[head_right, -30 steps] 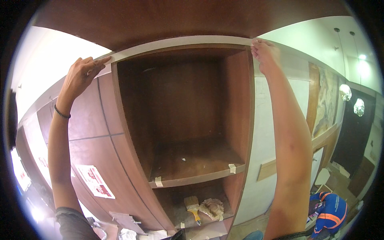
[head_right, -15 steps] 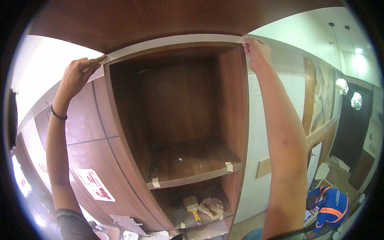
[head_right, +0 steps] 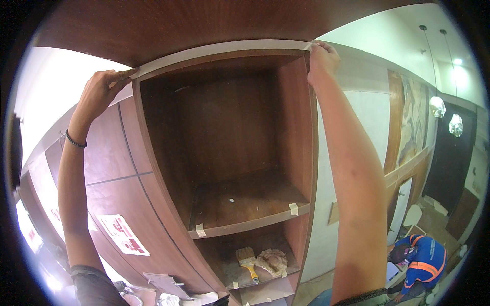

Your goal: The person applies masking tape along the top edge of a wooden cabinet, then uses a putty knife to apply a white substance along the taped seam. The person works methodically along the edge, smoothing the applied material.

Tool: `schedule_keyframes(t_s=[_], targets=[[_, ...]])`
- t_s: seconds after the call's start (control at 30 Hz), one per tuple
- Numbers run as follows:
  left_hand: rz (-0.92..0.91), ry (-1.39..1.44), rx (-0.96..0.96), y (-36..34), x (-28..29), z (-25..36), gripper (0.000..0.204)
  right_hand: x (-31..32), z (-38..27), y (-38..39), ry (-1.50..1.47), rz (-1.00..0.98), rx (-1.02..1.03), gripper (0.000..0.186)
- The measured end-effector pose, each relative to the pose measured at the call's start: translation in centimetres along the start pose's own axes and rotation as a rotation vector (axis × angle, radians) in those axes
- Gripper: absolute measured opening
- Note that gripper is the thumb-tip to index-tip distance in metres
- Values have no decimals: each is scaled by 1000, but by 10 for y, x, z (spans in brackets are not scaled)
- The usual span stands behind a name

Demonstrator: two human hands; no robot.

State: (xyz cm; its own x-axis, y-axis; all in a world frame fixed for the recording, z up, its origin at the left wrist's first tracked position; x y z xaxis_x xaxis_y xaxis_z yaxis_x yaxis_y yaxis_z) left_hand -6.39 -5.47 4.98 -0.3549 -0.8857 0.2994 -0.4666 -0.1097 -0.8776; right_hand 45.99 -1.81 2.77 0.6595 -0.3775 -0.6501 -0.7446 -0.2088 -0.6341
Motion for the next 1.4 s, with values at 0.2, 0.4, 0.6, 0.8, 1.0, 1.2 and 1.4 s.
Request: schedule_keyframes(t_s=[0.2,0.4,0.6,0.8,1.0,1.2,1.4], targets=[[-32,-23,18,-3,4,3,23,-7,11,8,49,202,117,33],[-20,-2,1,-4,2,-1,23,-14,-8,35,-26,248,60,38],[-32,-19,21,-7,3,0,22,-12,-3,27,-35,277,57,38],[-45,-32,49,-6,2,0,22,-8,3,26,-78,271,81,43],[-53,-16,29,-8,-1,-9,22,-8,5,21,-56,272,81,43],[-52,-22,27,-5,1,-9,23,-11,2,24,-19,277,69,44],[-53,-26,21,-6,1,-7,24,-11,-1,26,-23,287,77,46]])
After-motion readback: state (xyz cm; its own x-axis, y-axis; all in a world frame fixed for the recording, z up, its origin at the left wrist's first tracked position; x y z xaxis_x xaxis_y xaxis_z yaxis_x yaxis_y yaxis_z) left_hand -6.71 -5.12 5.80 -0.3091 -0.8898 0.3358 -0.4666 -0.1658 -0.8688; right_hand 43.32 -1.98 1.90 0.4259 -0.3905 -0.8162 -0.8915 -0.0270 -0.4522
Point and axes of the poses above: each hand's wrist, its own y-axis away from the middle knuckle, its own x-axis out of the back of the hand, z = x × y, the point moved 1 cm from there along -y, towards the middle knuckle, and after that the axes turned 4 degrees about y, right-handed, at the moved point
